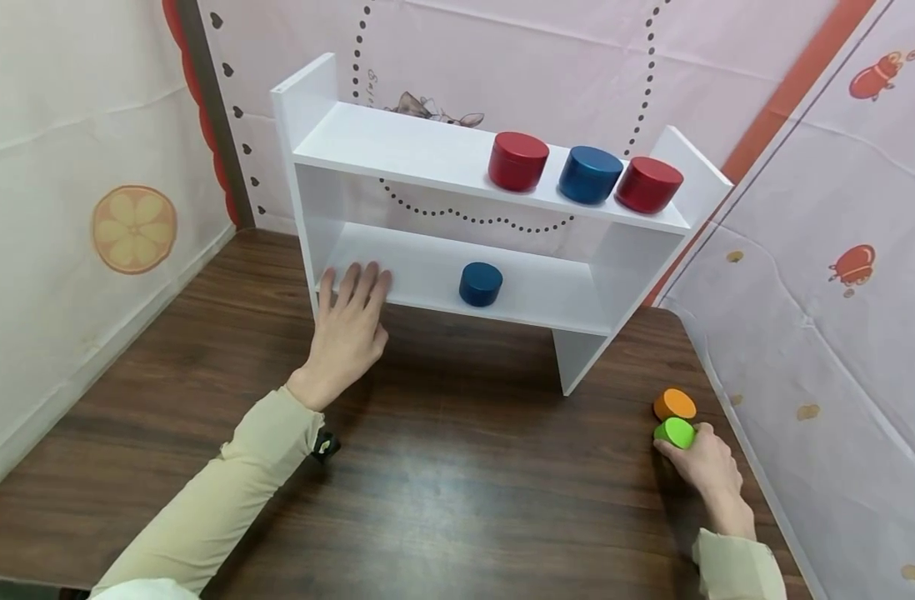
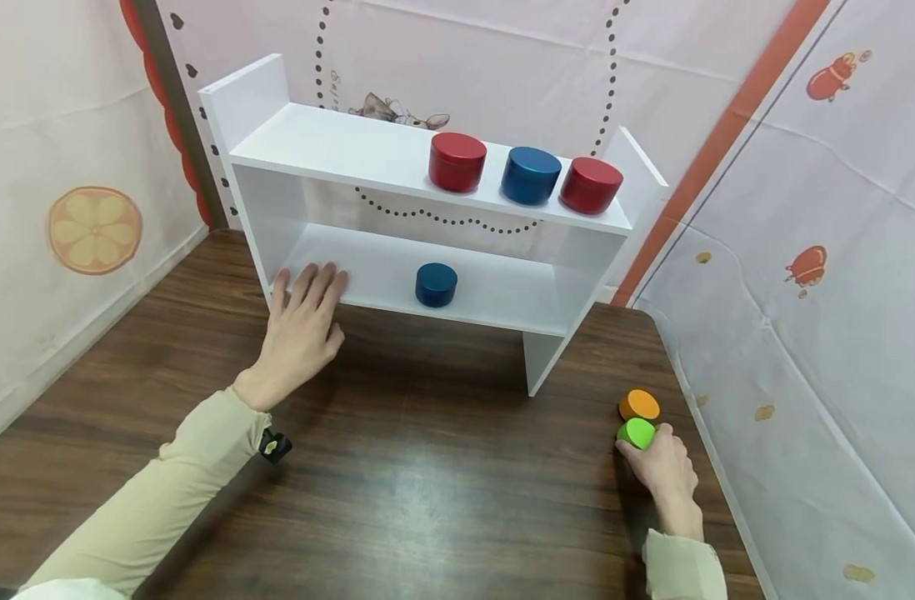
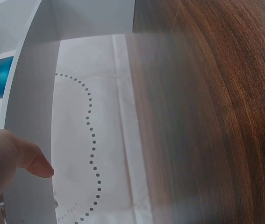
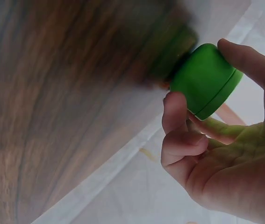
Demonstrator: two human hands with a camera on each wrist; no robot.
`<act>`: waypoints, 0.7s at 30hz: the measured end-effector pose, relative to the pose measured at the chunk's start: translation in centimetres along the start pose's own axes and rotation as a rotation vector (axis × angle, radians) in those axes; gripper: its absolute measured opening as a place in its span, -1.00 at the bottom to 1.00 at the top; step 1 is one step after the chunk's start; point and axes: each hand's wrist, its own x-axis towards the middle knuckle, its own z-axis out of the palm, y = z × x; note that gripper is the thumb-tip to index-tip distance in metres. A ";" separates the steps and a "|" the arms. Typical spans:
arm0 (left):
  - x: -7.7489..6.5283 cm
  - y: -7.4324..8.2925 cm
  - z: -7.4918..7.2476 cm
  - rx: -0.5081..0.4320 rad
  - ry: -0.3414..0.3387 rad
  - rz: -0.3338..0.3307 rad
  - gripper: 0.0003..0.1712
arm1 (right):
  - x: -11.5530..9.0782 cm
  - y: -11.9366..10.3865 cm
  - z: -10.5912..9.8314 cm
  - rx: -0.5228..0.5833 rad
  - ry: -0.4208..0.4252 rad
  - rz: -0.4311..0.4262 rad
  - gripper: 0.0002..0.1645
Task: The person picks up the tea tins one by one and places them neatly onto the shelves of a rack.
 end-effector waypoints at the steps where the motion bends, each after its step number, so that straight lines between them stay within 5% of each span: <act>1: 0.0 0.0 0.0 -0.003 -0.003 0.000 -0.27 | -0.1 -0.1 0.0 0.002 0.002 -0.007 -0.04; 21: 0.0 0.2 -0.1 -0.007 0.001 -0.004 -0.28 | -2.9 -5.4 -1.6 0.062 0.130 -0.245 -0.03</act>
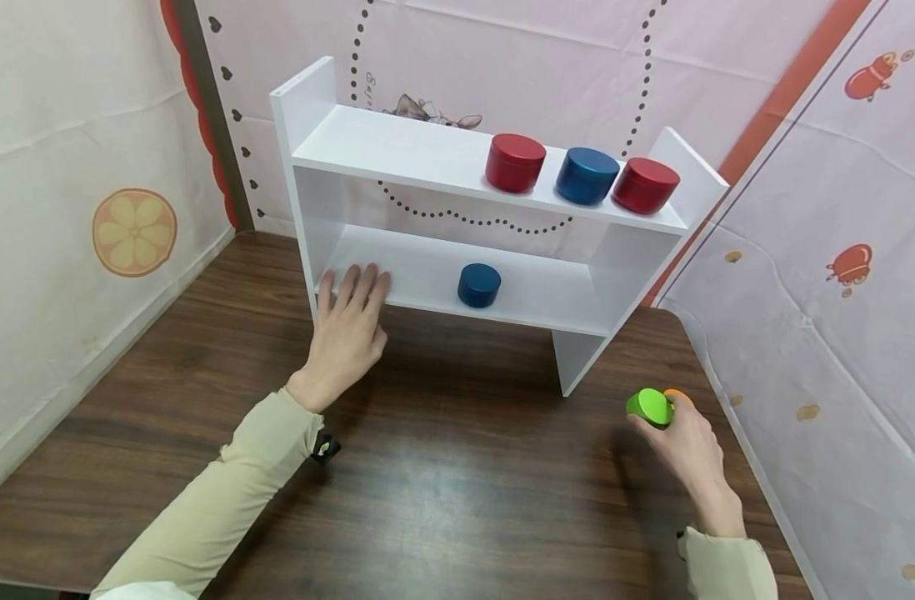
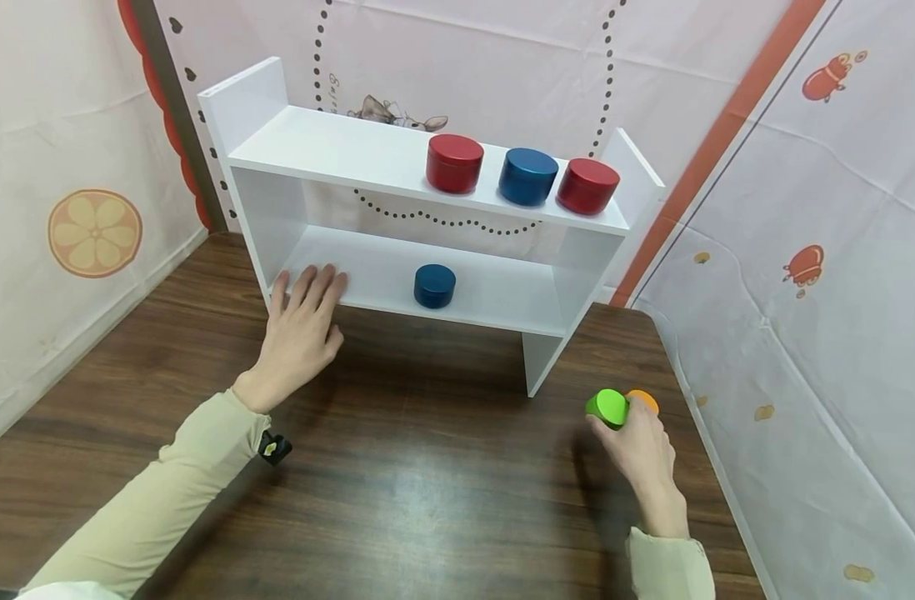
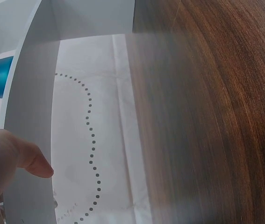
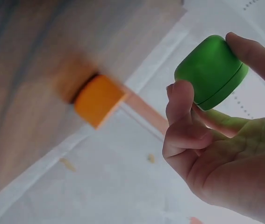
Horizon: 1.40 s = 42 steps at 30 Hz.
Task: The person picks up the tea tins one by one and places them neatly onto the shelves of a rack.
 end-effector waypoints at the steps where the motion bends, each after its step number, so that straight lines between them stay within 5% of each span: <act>1: 0.0 0.0 0.0 -0.001 -0.003 -0.001 -0.28 | 0.0 -0.3 -0.1 0.000 0.006 -0.009 -0.03; 23: 0.0 0.0 0.0 -0.009 -0.026 -0.012 -0.29 | 0.3 -7.9 -2.6 0.011 0.111 -0.269 -0.24; 34: 0.0 -0.1 0.0 -0.006 -0.015 -0.006 -0.28 | 1.9 -12.6 -3.3 0.048 0.138 -0.430 -0.35; 42: 0.0 -0.1 0.0 0.003 -0.006 0.001 -0.27 | 3.7 -15.3 -3.5 0.054 0.113 -0.451 -0.26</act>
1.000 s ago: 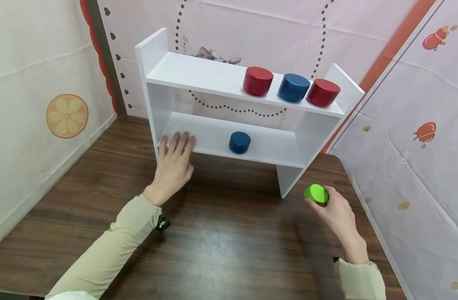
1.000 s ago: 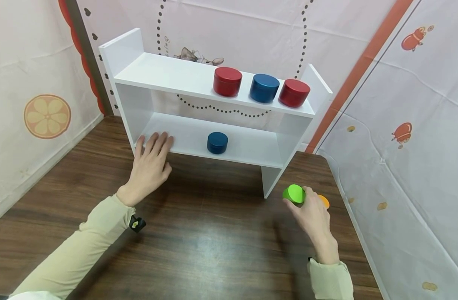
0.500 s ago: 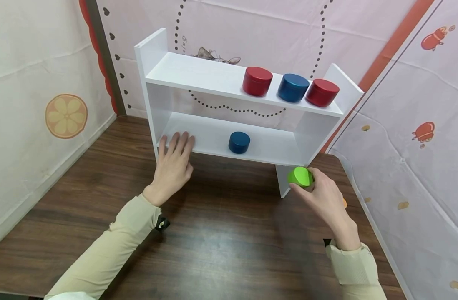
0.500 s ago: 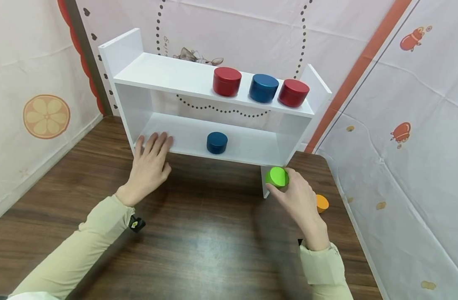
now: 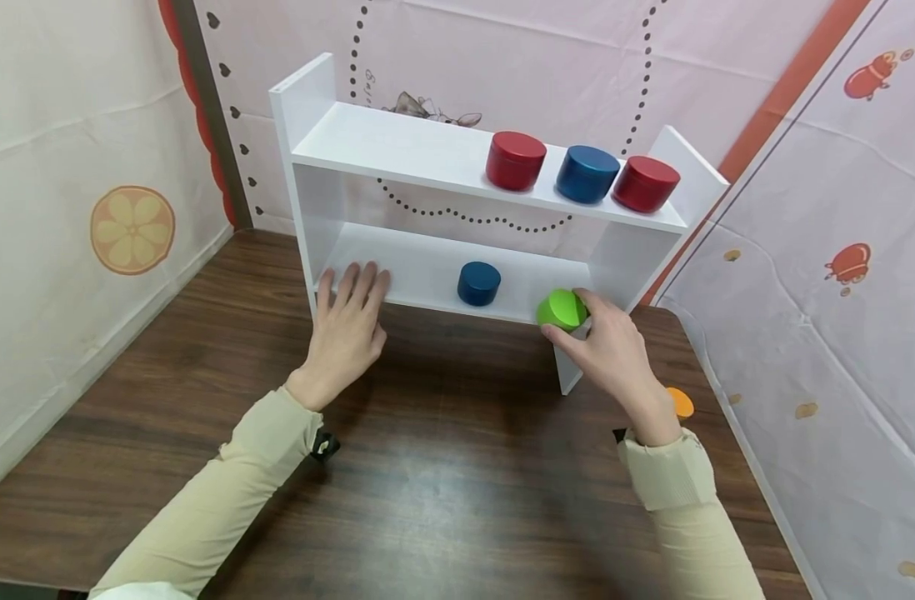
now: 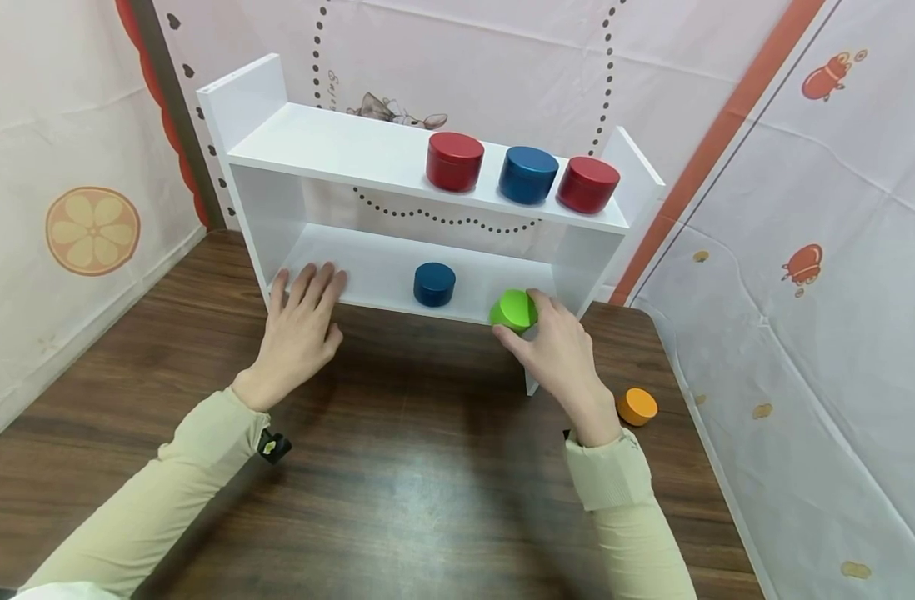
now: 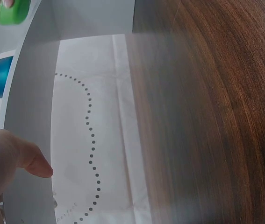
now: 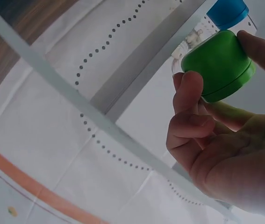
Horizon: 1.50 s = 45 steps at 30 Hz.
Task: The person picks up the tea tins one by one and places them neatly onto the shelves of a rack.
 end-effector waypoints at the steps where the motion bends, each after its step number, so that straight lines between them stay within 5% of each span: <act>1: 0.0 0.0 0.0 0.002 0.003 0.001 -0.27 | 0.3 -0.1 0.1 0.004 -0.012 0.007 -0.25; 16: 0.0 -0.2 0.1 -0.008 0.020 0.004 -0.28 | 4.0 -1.5 1.2 -0.008 -0.076 0.023 -0.18; 32: 0.1 0.0 0.1 0.004 0.010 0.012 -0.28 | 5.3 -1.4 2.0 -0.024 -0.124 0.049 -0.15; 38: 0.1 -0.1 0.2 0.008 0.008 0.002 -0.28 | 4.2 -1.0 1.1 0.020 -0.121 0.078 -0.05; 45: 0.1 -0.1 0.3 0.014 0.010 0.006 -0.27 | 0.1 2.4 0.2 0.146 0.080 -0.014 -0.48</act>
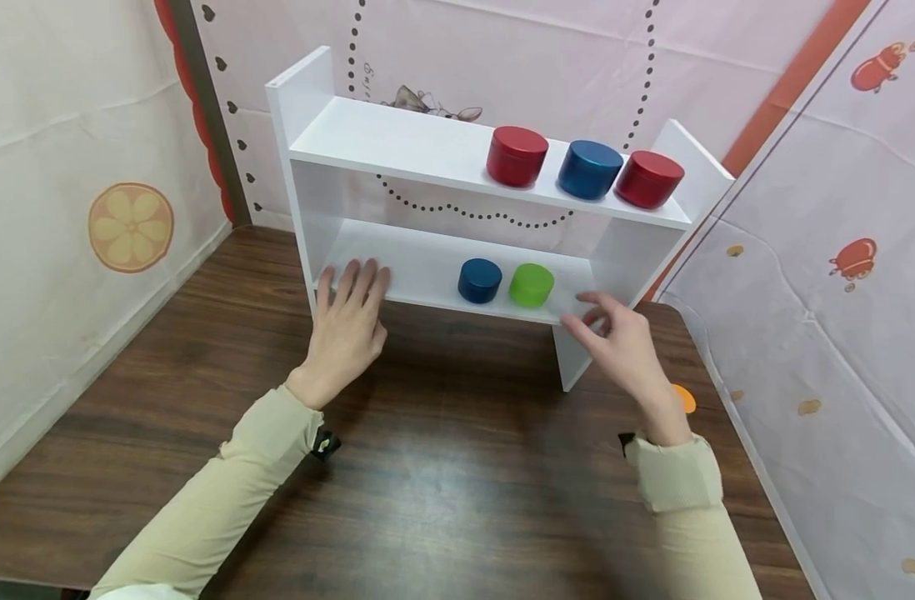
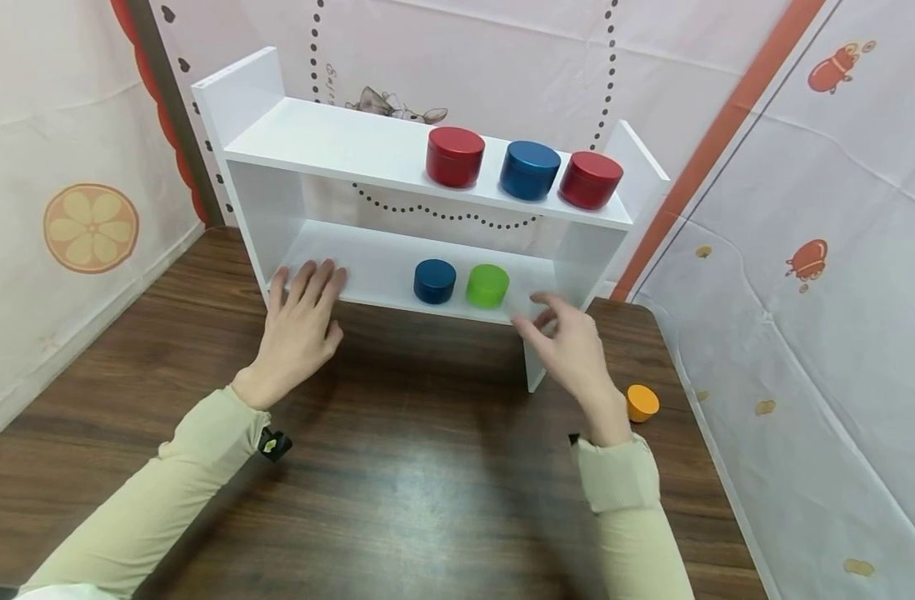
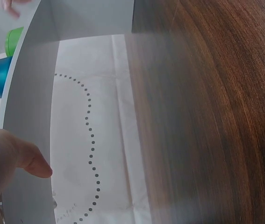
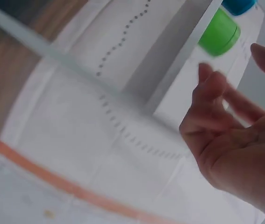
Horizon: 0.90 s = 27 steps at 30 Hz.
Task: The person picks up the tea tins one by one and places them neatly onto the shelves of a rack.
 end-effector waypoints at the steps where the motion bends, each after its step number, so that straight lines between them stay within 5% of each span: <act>1: 0.0 0.0 0.0 0.001 0.003 0.000 -0.27 | -0.7 0.7 -0.2 0.023 0.027 -0.008 -0.55; 6: 0.0 -0.1 0.0 -0.001 0.016 0.003 -0.28 | -3.7 4.5 -1.0 0.038 0.139 0.033 -0.73; 12: 0.0 -0.2 0.2 -0.014 0.007 0.003 -0.27 | -6.3 9.4 -1.1 -0.085 0.170 0.173 -0.58; 21: 0.0 -0.2 0.2 -0.025 -0.010 0.005 -0.27 | -7.4 15.5 -0.6 -0.271 -0.144 0.483 0.07; 27: 0.0 -0.2 0.1 -0.026 0.000 0.008 -0.27 | -7.3 17.0 -0.4 -0.281 -0.317 0.627 0.04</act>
